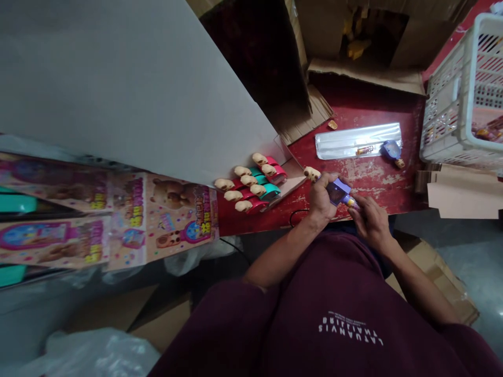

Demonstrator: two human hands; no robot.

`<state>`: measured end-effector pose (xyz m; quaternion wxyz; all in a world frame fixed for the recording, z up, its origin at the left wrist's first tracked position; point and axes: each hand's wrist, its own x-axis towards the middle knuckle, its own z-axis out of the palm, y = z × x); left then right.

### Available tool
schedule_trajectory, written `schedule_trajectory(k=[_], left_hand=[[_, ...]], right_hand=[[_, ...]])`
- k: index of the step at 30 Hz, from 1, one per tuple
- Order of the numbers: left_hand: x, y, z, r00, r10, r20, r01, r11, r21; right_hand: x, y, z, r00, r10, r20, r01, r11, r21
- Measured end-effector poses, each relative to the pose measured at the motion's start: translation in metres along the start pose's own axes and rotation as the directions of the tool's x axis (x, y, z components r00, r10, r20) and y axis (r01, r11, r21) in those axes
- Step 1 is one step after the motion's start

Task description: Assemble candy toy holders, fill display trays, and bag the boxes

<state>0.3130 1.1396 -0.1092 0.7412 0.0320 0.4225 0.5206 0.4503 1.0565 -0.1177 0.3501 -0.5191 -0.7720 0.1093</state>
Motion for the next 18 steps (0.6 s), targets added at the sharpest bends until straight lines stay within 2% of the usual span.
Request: schedule_trajectory(k=[3,7,12,15,18], left_hand=[[0.002,-0.003,-0.004,0.998,-0.002,0.058,0.0,1.0,0.022],[0.002,-0.005,-0.008,0.999,-0.005,0.043,0.004,0.999,0.033],[-0.002,-0.005,-0.009,1.0,0.015,-0.007,-0.015,1.0,-0.004],[-0.002,-0.004,-0.008,0.999,0.044,-0.018,-0.045,0.999,-0.012],[-0.001,-0.002,-0.007,0.999,0.039,0.004,-0.039,0.999,0.005]], right_hand=[[0.003,0.001,-0.007,0.999,0.009,0.051,-0.012,0.998,0.062],[0.005,-0.003,-0.009,0.997,0.026,0.077,-0.036,0.99,0.138],[0.001,-0.019,0.002,0.987,0.159,0.003,-0.158,0.979,0.126],[-0.001,-0.022,0.009,0.982,0.177,-0.065,-0.171,0.981,0.094],[-0.001,-0.02,0.009,0.984,0.177,-0.032,-0.172,0.978,0.122]])
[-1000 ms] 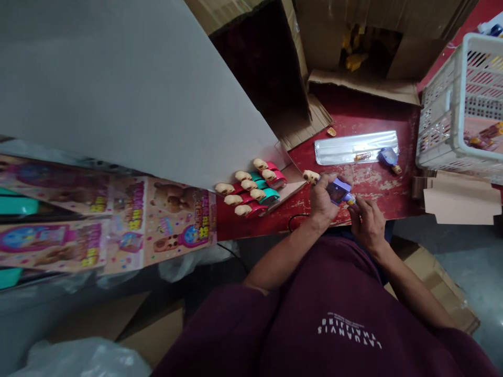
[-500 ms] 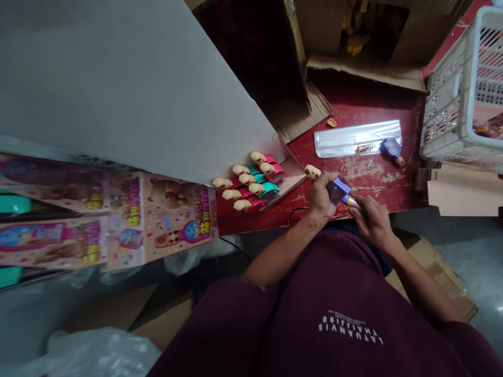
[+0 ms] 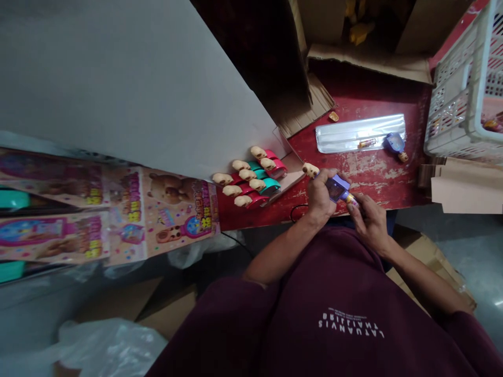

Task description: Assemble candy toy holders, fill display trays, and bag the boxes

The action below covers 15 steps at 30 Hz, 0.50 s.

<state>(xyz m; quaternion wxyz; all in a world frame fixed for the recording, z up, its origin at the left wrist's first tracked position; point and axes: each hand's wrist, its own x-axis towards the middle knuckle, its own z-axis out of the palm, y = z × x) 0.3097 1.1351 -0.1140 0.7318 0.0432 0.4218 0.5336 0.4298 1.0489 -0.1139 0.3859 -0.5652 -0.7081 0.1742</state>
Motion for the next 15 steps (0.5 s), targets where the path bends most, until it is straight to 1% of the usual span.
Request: schedule_trajectory(k=[2,3,4,5,6,7,8,9,10,11,12,13,14,15], left_hand=[[0.001,0.001,0.002,1.0,-0.009,0.006,0.009,1.0,0.01],[0.001,0.001,0.002,1.0,-0.008,0.005,0.008,1.0,0.012],[0.0,0.001,0.003,1.0,-0.004,0.005,0.004,1.0,0.012],[0.0,0.002,0.004,1.0,-0.002,0.01,0.002,1.0,0.016],[-0.001,0.002,0.005,1.0,-0.002,0.018,0.002,1.0,0.024],[-0.001,0.003,0.005,1.0,-0.004,0.028,0.003,0.999,0.036],[-0.002,0.003,0.006,0.999,-0.007,0.037,0.005,0.999,0.052],[-0.003,0.005,0.006,0.999,-0.004,0.046,0.001,0.998,0.068],[-0.004,0.006,0.007,0.999,0.005,0.053,-0.01,0.997,0.081],[-0.006,0.007,0.008,0.998,0.02,0.058,-0.025,0.995,0.092],[-0.007,0.008,0.008,0.997,0.036,0.064,-0.043,0.994,0.098],[-0.007,0.009,0.009,0.996,0.049,0.07,-0.056,0.993,0.102],[-0.008,0.01,0.01,0.996,0.057,0.076,-0.064,0.993,0.104],[-0.008,0.011,0.01,0.995,0.057,0.079,-0.065,0.992,0.105]], right_hand=[[0.002,0.0,-0.003,0.997,0.068,0.038,-0.07,0.996,0.053],[0.003,-0.001,-0.004,0.989,0.136,0.055,-0.141,0.986,0.09],[0.004,-0.003,-0.006,0.971,0.228,0.077,-0.237,0.961,0.144],[0.005,-0.005,-0.008,0.934,0.335,0.121,-0.354,0.908,0.224],[0.007,-0.006,-0.01,0.876,0.441,0.196,-0.482,0.814,0.325],[0.009,-0.008,-0.012,0.796,0.525,0.302,-0.606,0.67,0.429],[0.012,-0.009,-0.014,0.701,0.57,0.428,-0.708,0.489,0.51],[0.014,-0.009,-0.016,0.606,0.569,0.556,-0.782,0.297,0.548],[0.017,-0.009,-0.018,0.525,0.532,0.664,-0.826,0.133,0.547],[0.019,-0.008,-0.018,0.466,0.487,0.739,-0.852,0.021,0.524],[0.02,-0.008,-0.019,0.435,0.458,0.775,-0.863,-0.032,0.504],[0.02,-0.007,-0.018,0.432,0.455,0.779,-0.867,-0.031,0.498],[0.02,-0.007,-0.017,0.457,0.476,0.751,-0.86,0.021,0.51],[0.018,-0.006,-0.015,0.513,0.515,0.687,-0.837,0.123,0.533]])
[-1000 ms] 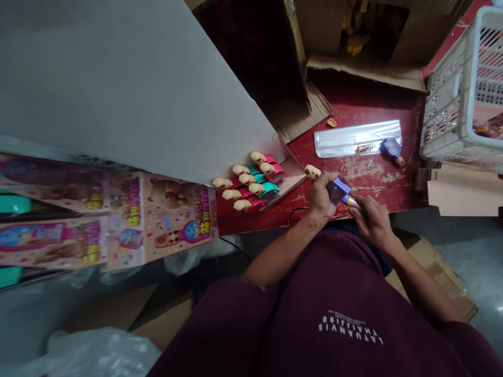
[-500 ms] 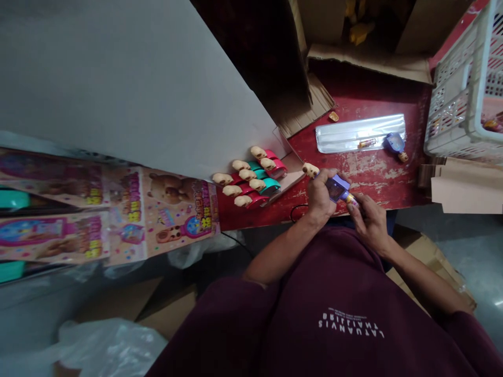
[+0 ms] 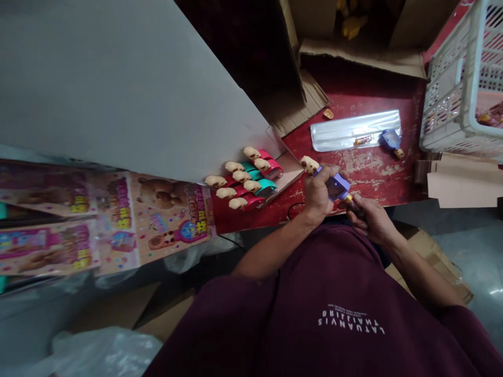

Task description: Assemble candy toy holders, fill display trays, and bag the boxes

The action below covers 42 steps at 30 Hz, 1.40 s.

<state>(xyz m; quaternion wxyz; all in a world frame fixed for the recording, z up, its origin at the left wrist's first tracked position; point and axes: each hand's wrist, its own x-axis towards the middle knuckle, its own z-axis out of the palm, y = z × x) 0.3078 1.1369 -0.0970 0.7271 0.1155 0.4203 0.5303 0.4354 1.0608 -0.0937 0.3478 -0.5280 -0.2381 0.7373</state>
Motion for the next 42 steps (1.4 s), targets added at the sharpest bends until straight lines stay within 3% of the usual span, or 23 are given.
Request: schedule_trajectory(k=[2,4,7,9,10,12,13,15,17,19,21,22,24,26,28,29,30,32,34,36,37,39,42], left_hand=[[0.0,0.0,0.001,1.0,-0.014,-0.004,0.014,1.0,-0.013],[-0.001,-0.002,0.002,0.999,-0.033,-0.016,0.032,0.999,-0.037],[-0.005,-0.006,0.005,0.999,-0.047,-0.022,0.046,0.997,-0.056],[-0.009,-0.01,0.007,0.999,-0.044,-0.019,0.043,0.998,-0.039],[-0.012,-0.011,0.007,0.999,-0.04,-0.02,0.039,0.999,-0.03],[-0.015,-0.014,0.008,0.999,-0.037,-0.023,0.036,0.999,-0.018],[-0.017,-0.015,0.008,0.999,-0.039,-0.025,0.038,0.999,-0.017],[-0.018,-0.016,0.006,0.998,-0.058,-0.017,0.058,0.998,-0.013],[-0.019,-0.015,0.005,0.996,-0.084,0.001,0.084,0.996,-0.004],[-0.018,-0.012,0.003,0.994,-0.108,0.024,0.108,0.994,0.007],[-0.014,-0.008,0.003,0.991,-0.127,0.046,0.127,0.992,0.013],[-0.012,-0.006,0.003,0.989,-0.138,0.057,0.137,0.99,0.018],[-0.007,-0.005,0.003,0.989,-0.139,0.057,0.139,0.99,0.019],[-0.001,-0.005,0.002,0.993,-0.118,0.024,0.118,0.993,0.007],[0.002,-0.009,0.002,0.995,-0.095,-0.023,0.095,0.995,-0.001],[0.003,-0.011,0.002,0.995,-0.09,-0.041,0.09,0.996,0.001],[0.003,-0.013,0.002,0.995,-0.091,-0.051,0.091,0.996,0.005],[0.003,-0.017,0.002,0.994,-0.098,-0.042,0.099,0.995,0.015],[0.002,-0.017,0.001,0.994,-0.112,0.0,0.112,0.993,0.026],[0.002,-0.015,0.0,0.992,-0.123,0.039,0.122,0.992,0.041],[0.002,-0.014,0.0,0.991,-0.122,0.046,0.12,0.992,0.046],[0.004,-0.012,0.0,0.993,-0.115,0.035,0.114,0.992,0.047],[0.005,-0.011,-0.001,0.994,-0.106,0.003,0.105,0.993,0.049]], right_hand=[[0.001,0.007,0.0,0.953,-0.278,-0.121,0.241,0.936,-0.256],[0.002,0.016,-0.003,0.795,-0.596,-0.114,0.426,0.682,-0.594],[0.004,0.028,-0.013,0.546,-0.83,0.112,0.429,0.162,-0.889],[0.003,0.033,-0.019,0.46,-0.855,0.238,0.365,-0.063,-0.929],[0.001,0.034,-0.02,0.44,-0.857,0.268,0.343,-0.115,-0.932],[-0.004,0.034,-0.019,0.459,-0.855,0.241,0.357,-0.071,-0.931],[-0.007,0.031,-0.016,0.504,-0.845,0.178,0.384,0.035,-0.923],[-0.014,0.024,-0.009,0.675,-0.737,-0.011,0.422,0.399,-0.814],[-0.018,0.014,-0.004,0.898,-0.424,-0.116,0.313,0.803,-0.507],[-0.018,0.005,-0.001,0.997,-0.08,-0.024,0.075,0.983,-0.169],[-0.015,0.0,0.0,0.996,0.052,0.076,-0.049,0.998,-0.034],[-0.013,0.0,0.0,0.998,0.026,0.062,-0.022,0.998,-0.065],[-0.009,0.004,0.0,0.977,-0.202,-0.068,0.169,0.93,-0.325],[-0.005,0.012,0.0,0.827,-0.543,-0.146,0.303,0.649,-0.698],[-0.003,0.02,0.0,0.669,-0.734,-0.115,0.286,0.396,-0.873],[-0.002,0.022,0.0,0.662,-0.738,-0.134,0.286,0.414,-0.864],[-0.002,0.024,0.0,0.701,-0.689,-0.182,0.296,0.514,-0.805],[-0.003,0.023,0.0,0.838,-0.488,-0.242,0.276,0.763,-0.585],[-0.004,0.019,-0.001,0.961,-0.214,-0.177,0.147,0.933,-0.329],[-0.004,0.016,-0.001,0.995,-0.052,-0.089,0.036,0.984,-0.177],[-0.004,0.016,-0.001,0.995,-0.048,-0.091,0.034,0.987,-0.155],[-0.002,0.02,0.001,0.944,-0.248,-0.218,0.174,0.935,-0.308],[0.0,0.028,0.007,0.743,-0.586,-0.324,0.318,0.734,-0.6]])
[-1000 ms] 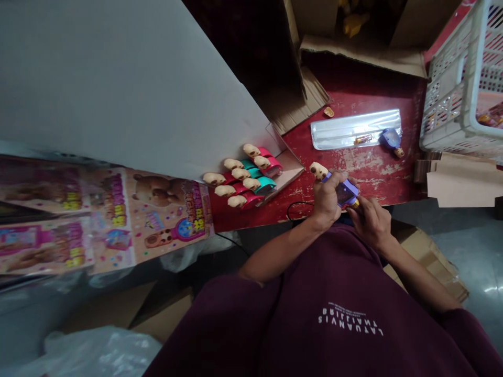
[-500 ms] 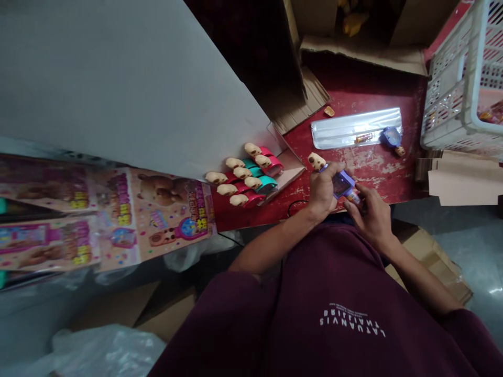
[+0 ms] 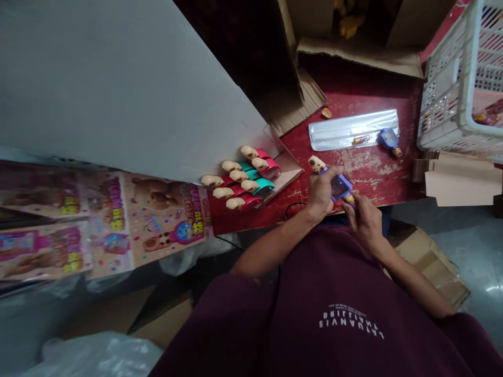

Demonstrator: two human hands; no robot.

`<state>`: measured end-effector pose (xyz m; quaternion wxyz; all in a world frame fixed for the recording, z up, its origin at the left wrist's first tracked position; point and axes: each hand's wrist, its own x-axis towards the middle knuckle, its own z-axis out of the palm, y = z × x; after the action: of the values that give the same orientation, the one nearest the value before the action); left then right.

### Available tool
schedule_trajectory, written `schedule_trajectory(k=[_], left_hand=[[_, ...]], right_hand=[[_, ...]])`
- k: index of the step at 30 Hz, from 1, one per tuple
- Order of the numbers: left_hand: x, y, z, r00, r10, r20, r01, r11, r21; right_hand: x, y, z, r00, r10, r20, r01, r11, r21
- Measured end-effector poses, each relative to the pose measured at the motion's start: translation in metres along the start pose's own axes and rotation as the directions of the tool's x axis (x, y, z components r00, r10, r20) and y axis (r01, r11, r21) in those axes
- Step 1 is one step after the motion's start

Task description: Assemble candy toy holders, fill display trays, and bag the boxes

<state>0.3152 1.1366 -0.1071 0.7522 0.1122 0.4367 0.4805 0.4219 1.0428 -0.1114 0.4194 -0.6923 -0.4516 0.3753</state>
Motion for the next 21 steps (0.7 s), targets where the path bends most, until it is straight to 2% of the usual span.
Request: schedule_trajectory(k=[1,3,4,5,7,8,9,10,11,12,13,14,15,16,17,18,19,20,21], left_hand=[[0.0,0.0,0.0,1.0,0.0,0.002,0.0,1.0,0.005],[0.0,0.0,-0.001,0.999,-0.004,0.032,0.004,1.0,0.016],[-0.001,0.0,-0.002,0.999,-0.009,0.051,0.008,1.0,0.019],[-0.001,0.0,-0.003,0.998,-0.013,0.064,0.012,1.0,0.02],[0.0,0.001,-0.006,0.997,-0.025,0.073,0.024,0.999,0.023],[0.001,0.001,-0.008,0.997,-0.034,0.073,0.032,0.999,0.026],[0.002,0.001,-0.01,0.997,-0.041,0.071,0.039,0.999,0.028],[0.003,0.001,-0.012,0.997,-0.045,0.066,0.044,0.999,0.028],[0.004,0.0,-0.013,0.997,-0.047,0.059,0.045,0.999,0.024],[0.004,-0.002,-0.013,0.998,-0.046,0.051,0.045,0.999,0.019],[0.004,-0.004,-0.013,0.999,-0.036,0.036,0.035,0.999,0.01],[0.003,-0.006,-0.013,1.0,-0.023,0.016,0.023,1.0,0.001],[0.002,-0.008,-0.012,1.0,-0.012,-0.001,0.012,1.0,-0.008],[0.001,-0.01,-0.01,1.0,0.001,-0.018,-0.002,1.0,-0.015],[0.0,-0.011,-0.009,0.999,0.016,-0.03,-0.016,1.0,-0.018],[-0.001,-0.013,-0.007,0.999,0.029,-0.036,-0.03,0.999,-0.016],[-0.002,-0.013,-0.006,0.999,0.038,-0.034,-0.038,0.999,-0.012],[-0.003,-0.014,-0.006,0.999,0.038,-0.024,-0.038,0.999,-0.005],[-0.004,-0.013,-0.005,0.999,0.033,-0.013,-0.033,0.999,0.001]], right_hand=[[-0.001,0.0,0.002,1.0,0.013,-0.006,-0.013,1.0,0.021],[-0.002,-0.003,0.002,0.982,0.15,0.118,-0.166,0.975,0.147],[-0.002,-0.005,0.001,0.945,0.232,0.231,-0.282,0.934,0.217],[0.0,-0.008,0.0,0.889,0.296,0.35,-0.398,0.877,0.27],[0.002,-0.011,-0.002,0.771,0.355,0.528,-0.569,0.757,0.322],[0.003,-0.01,-0.002,0.73,0.364,0.578,-0.62,0.709,0.336],[0.004,-0.009,-0.001,0.727,0.363,0.582,-0.625,0.701,0.343],[0.003,-0.005,0.0,0.776,0.347,0.527,-0.565,0.754,0.335],[0.002,-0.001,0.002,0.854,0.301,0.425,-0.445,0.846,0.294],[0.0,0.005,0.005,0.932,0.208,0.296,-0.274,0.94,0.203],[-0.001,0.01,0.007,0.983,0.068,0.169,-0.079,0.995,0.062],[-0.003,0.016,0.009,0.993,-0.093,0.074,0.1,0.99,-0.099],[-0.004,0.02,0.01,0.971,-0.238,0.026,0.237,0.941,-0.24],[-0.006,0.023,0.011,0.941,-0.339,0.014,0.325,0.887,-0.329],[-0.007,0.024,0.012,0.923,-0.386,0.013,0.364,0.86,-0.358],[-0.007,0.023,0.011,0.926,-0.376,0.01,0.358,0.872,-0.334],[-0.008,0.02,0.01,0.951,-0.31,0.009,0.302,0.918,-0.257],[-0.008,0.016,0.008,0.982,-0.188,0.027,0.19,0.973,-0.132],[-0.007,0.01,0.006,0.996,-0.023,0.084,0.021,0.999,0.027]])
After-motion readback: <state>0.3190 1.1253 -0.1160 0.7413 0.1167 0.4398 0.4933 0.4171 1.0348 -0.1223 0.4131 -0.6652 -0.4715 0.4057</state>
